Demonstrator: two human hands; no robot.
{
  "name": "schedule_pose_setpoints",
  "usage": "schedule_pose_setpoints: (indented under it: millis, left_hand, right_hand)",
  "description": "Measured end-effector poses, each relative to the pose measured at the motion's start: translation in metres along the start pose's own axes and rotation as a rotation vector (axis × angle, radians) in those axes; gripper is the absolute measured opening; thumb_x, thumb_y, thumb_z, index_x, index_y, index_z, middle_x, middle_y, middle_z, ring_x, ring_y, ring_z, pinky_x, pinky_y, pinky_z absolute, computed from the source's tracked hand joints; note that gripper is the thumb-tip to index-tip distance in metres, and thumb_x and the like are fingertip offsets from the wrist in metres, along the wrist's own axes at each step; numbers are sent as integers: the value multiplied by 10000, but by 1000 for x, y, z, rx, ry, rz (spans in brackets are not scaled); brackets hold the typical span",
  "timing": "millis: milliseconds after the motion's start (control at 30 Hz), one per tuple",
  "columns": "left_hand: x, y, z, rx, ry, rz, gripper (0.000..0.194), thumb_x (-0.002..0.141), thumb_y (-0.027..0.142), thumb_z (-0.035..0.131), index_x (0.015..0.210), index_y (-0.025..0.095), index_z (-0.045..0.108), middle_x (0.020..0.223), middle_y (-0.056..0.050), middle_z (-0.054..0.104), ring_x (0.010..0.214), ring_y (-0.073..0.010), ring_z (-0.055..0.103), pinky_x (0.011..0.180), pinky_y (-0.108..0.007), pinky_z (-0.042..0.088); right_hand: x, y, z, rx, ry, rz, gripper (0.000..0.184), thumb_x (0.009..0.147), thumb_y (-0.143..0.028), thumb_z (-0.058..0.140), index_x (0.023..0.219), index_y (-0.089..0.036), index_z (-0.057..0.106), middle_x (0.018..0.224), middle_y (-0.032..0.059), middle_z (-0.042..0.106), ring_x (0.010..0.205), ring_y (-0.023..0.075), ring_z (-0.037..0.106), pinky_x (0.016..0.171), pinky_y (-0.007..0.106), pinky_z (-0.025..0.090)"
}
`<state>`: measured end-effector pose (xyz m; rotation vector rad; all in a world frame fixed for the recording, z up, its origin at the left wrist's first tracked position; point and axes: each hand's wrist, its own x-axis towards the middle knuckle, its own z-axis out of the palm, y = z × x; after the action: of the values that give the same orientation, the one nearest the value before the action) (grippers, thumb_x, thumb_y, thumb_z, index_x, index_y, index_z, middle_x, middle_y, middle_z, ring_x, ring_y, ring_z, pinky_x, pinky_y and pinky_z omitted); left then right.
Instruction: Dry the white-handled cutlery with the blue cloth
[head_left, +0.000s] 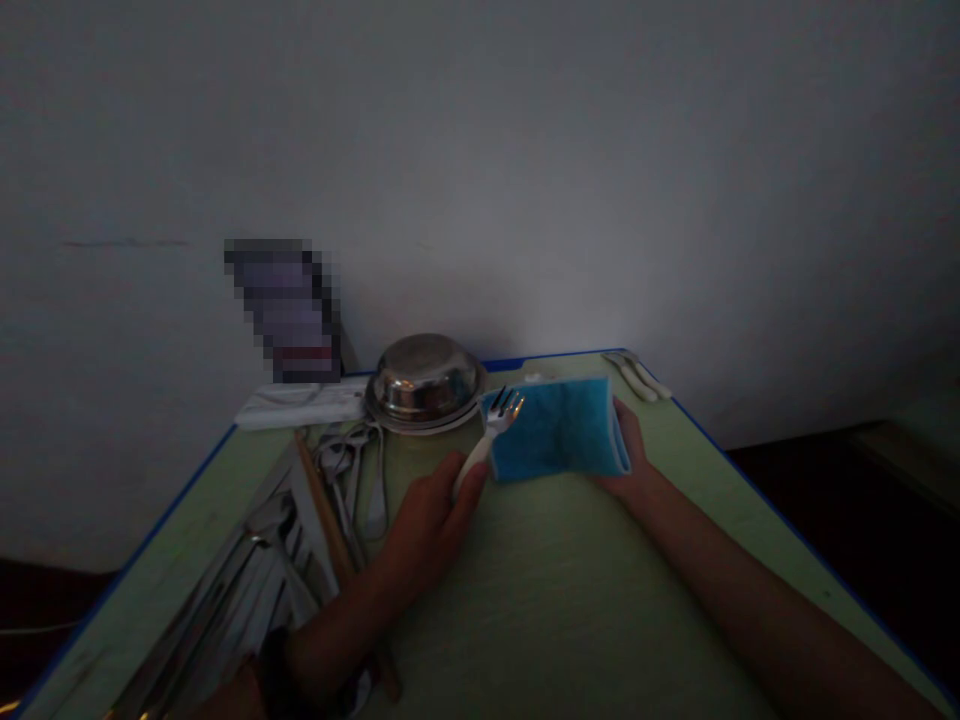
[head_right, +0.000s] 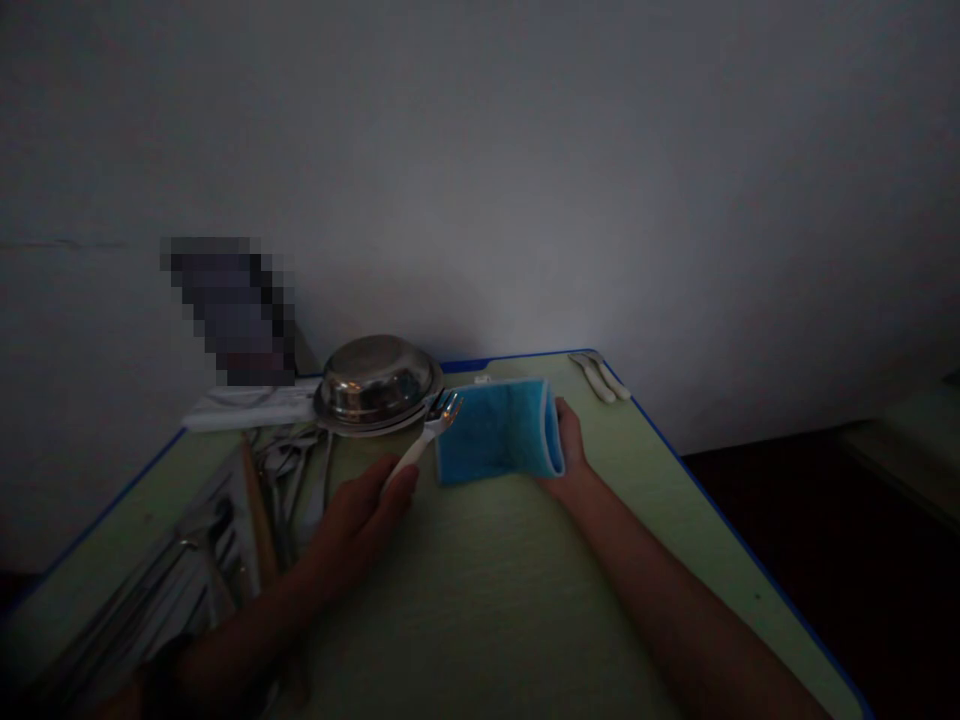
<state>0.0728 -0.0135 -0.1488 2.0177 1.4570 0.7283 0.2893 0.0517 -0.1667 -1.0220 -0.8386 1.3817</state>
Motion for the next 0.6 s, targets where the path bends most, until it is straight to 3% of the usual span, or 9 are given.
schedule_pose_setpoints:
  millis: [200, 333, 433, 600]
  left_hand:
    - [0, -7, 2, 13, -14, -12, 341, 926, 428, 301, 755, 190, 474, 609, 2, 563, 556, -165, 565, 506, -248, 372]
    - [0, -10, 3, 22, -39, -16, 328, 933, 406, 295, 791, 185, 490, 653, -8, 587, 593, -166, 584, 540, -250, 384]
    - [1, -9, 3, 50, -64, -17, 325, 932, 399, 295, 812, 182, 504, 672, -17, 601, 614, -177, 594, 557, -259, 384]
    - [0, -9, 1, 113, -133, 1, 259, 906, 344, 328, 812, 187, 512, 621, -7, 579, 590, -184, 584, 531, -257, 362]
  right_hand:
    - [0, -19, -14, 14, -57, 234, 506, 766, -595, 420, 829, -164, 677, 786, 89, 729, 834, 266, 673, 787, 420, 506]
    - [-5, -23, -17, -53, -86, 413, 239, 754, -256, 616, 955, -134, 658, 813, 88, 736, 733, 220, 692, 803, 373, 514]
    - [-6, -22, -19, -66, -55, 418, 261, 756, -115, 591, 1013, -120, 640, 791, 90, 738, 671, 211, 693, 800, 381, 520]
    - [-16, -24, 3, 63, -79, 328, 311, 890, -260, 432, 1180, -232, 541, 953, 35, 724, 857, 184, 681, 879, 381, 485]
